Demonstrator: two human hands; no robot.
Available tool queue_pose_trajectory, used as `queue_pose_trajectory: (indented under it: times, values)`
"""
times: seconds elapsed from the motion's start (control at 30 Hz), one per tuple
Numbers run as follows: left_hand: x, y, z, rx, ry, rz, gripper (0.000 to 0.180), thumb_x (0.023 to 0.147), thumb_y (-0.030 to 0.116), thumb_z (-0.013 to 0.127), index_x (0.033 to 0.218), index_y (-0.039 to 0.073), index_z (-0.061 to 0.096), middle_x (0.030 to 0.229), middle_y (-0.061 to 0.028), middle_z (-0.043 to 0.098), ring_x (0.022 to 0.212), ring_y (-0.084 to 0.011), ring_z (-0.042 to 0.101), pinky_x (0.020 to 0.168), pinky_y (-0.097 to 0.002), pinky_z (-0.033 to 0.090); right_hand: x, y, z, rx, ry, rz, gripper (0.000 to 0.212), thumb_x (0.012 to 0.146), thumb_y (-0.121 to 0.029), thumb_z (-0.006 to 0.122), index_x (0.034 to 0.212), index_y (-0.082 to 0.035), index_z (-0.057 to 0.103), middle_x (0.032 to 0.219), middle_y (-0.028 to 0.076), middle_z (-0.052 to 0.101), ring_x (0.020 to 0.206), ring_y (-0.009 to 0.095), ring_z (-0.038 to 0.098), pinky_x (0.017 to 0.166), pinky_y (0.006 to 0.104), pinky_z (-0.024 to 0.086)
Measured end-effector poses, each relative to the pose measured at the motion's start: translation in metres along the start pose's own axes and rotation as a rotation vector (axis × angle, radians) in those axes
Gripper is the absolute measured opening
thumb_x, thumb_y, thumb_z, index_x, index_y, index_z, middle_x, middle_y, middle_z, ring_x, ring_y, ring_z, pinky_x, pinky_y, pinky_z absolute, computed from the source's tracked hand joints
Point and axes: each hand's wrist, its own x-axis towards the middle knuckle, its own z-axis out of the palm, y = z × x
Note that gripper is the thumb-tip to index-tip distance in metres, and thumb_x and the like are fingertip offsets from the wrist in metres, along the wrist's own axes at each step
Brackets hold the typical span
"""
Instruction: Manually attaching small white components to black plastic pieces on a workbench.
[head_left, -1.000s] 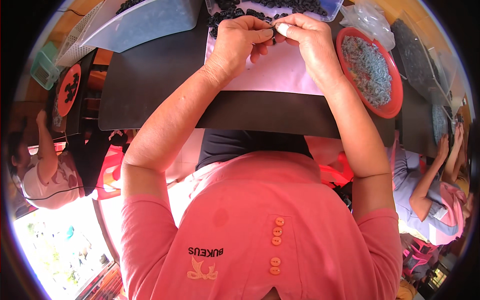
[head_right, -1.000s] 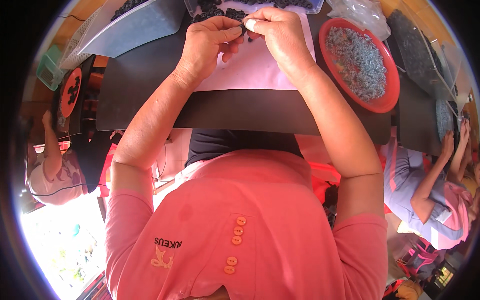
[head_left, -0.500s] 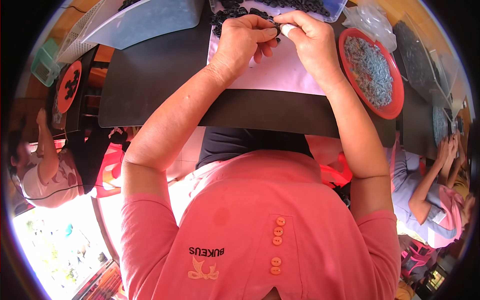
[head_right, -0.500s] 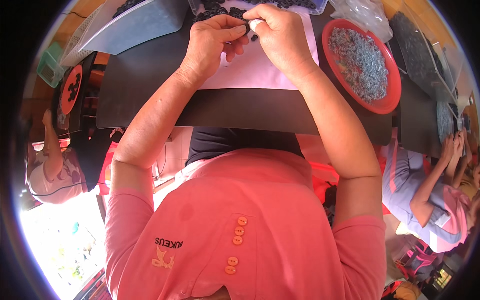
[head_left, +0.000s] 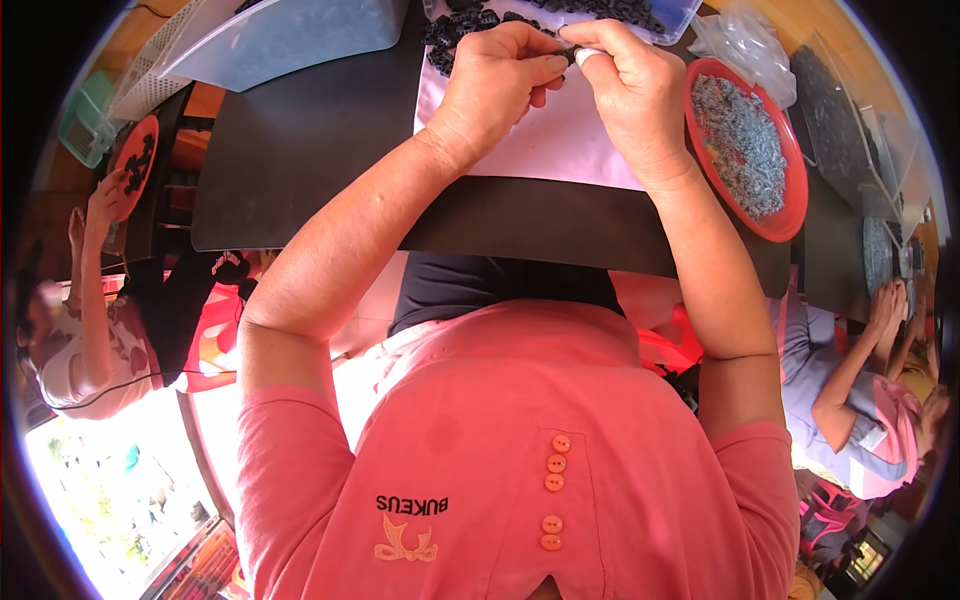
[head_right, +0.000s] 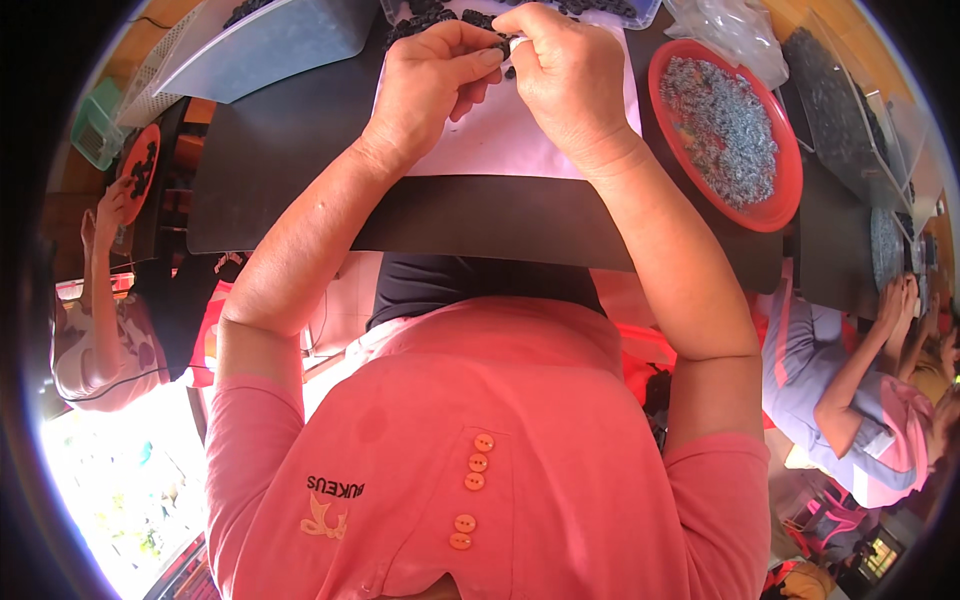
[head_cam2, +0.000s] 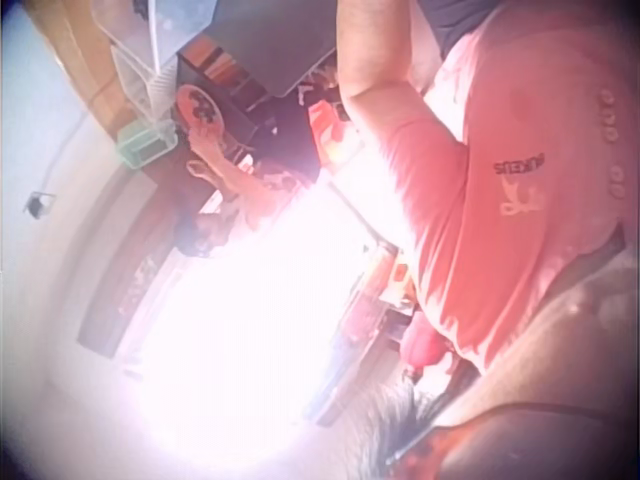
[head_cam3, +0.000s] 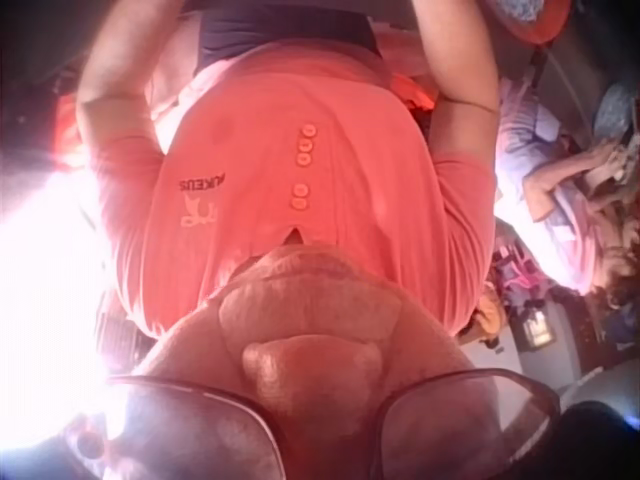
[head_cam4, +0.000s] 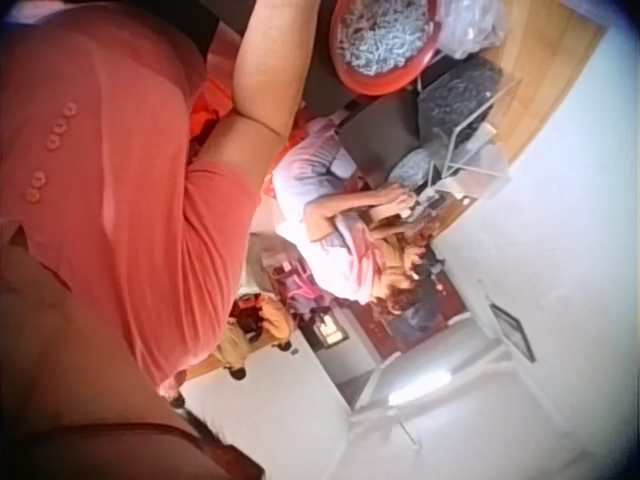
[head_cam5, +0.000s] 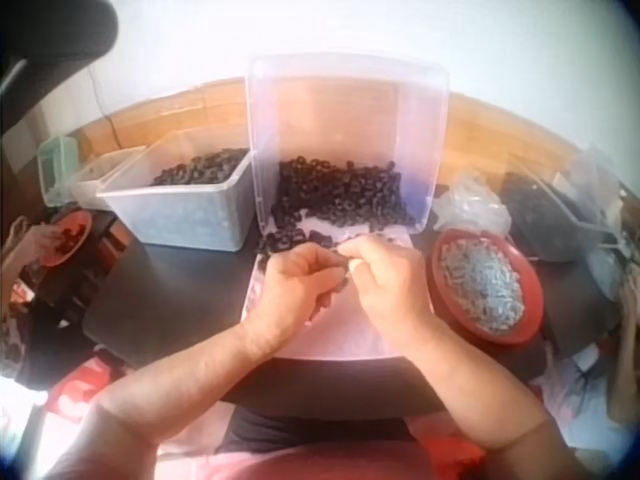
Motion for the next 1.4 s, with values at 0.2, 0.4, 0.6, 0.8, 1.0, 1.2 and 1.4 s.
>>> queue_pose_trajectory:
  times: [0.2, 0.4, 0.6, 0.8, 1.0, 1.2, 1.4]
  values:
    - [0.001, -0.002, -0.002, 0.019, 0.004, -0.003, 0.012, 0.091, 0.008, 0.064, 0.099, 0.000, 0.066, 0.074, -0.0028, 0.065, 0.057, -0.0054, 0.053, 0.046, -0.0204, 0.039, -0.001, 0.001, 0.002, -0.032, -0.019, -0.015, 0.023, 0.082, 0.008, 0.060, 0.099, -0.004, 0.070, 0.078, 0.006, 0.071, 0.064, 0.010, 0.062, 0.060, 0.0243, 0.050]
    - [0.000, -0.003, 0.001, 0.062, 0.000, 0.024, 0.010, 0.090, 0.008, 0.065, 0.096, 0.000, 0.066, 0.073, -0.0026, 0.065, 0.058, -0.0055, 0.054, 0.048, -0.0199, 0.040, -0.001, 0.005, 0.004, -0.060, -0.009, -0.081, 0.027, 0.079, 0.010, 0.057, 0.099, -0.004, 0.066, 0.080, 0.007, 0.071, 0.066, 0.014, 0.066, 0.061, 0.0266, 0.052]
    - [0.000, -0.017, 0.007, 0.087, 0.071, 0.155, 0.007, 0.087, 0.005, 0.066, 0.092, -0.001, 0.066, 0.074, -0.0033, 0.066, 0.062, -0.0052, 0.057, 0.053, -0.0200, 0.043, -0.001, 0.000, 0.010, -0.209, 0.045, -0.204, 0.032, 0.072, 0.012, 0.056, 0.096, -0.008, 0.064, 0.076, 0.006, 0.068, 0.064, 0.022, 0.064, 0.062, 0.0320, 0.052]
    - [0.008, -0.030, 0.014, 0.166, 0.204, 0.361, 0.008, 0.080, 0.001, 0.069, 0.085, -0.004, 0.066, 0.069, -0.0084, 0.065, 0.061, -0.0129, 0.061, 0.057, -0.0276, 0.049, -0.005, 0.005, 0.012, -0.327, 0.066, -0.322, 0.033, 0.068, 0.012, 0.056, 0.092, -0.010, 0.063, 0.074, 0.004, 0.067, 0.063, 0.024, 0.061, 0.062, 0.0353, 0.050]
    - [0.004, -0.029, 0.010, 0.325, 0.267, 0.477, 0.006, 0.085, 0.003, 0.062, 0.081, 0.000, 0.065, 0.065, -0.0057, 0.062, 0.056, -0.0107, 0.057, 0.049, -0.0244, 0.045, 0.003, -0.011, 0.016, -0.278, 0.173, -0.456, 0.010, 0.073, 0.006, 0.058, 0.080, -0.002, 0.060, 0.069, 0.015, 0.061, 0.062, 0.027, 0.062, 0.057, 0.0349, 0.047]
    - [0.005, -0.011, 0.009, 0.046, 0.119, 0.051, 0.007, 0.081, 0.003, 0.070, 0.082, -0.003, 0.066, 0.069, -0.0066, 0.065, 0.061, -0.0110, 0.060, 0.058, -0.0256, 0.048, -0.006, 0.003, 0.020, 0.060, 0.177, -0.027, 0.020, 0.073, 0.012, 0.049, 0.083, -0.002, 0.060, 0.071, 0.016, 0.061, 0.063, 0.031, 0.063, 0.059, 0.0373, 0.050]
    - [0.006, -0.016, 0.006, 0.058, 0.072, 0.010, 0.008, 0.086, 0.007, 0.070, 0.088, 0.000, 0.067, 0.070, -0.0031, 0.065, 0.059, -0.0043, 0.053, 0.048, -0.0200, 0.038, -0.007, 0.011, 0.017, -0.007, 0.081, -0.036, 0.031, 0.068, 0.012, 0.055, 0.090, -0.010, 0.062, 0.073, 0.004, 0.066, 0.061, 0.024, 0.062, 0.058, 0.0348, 0.049]
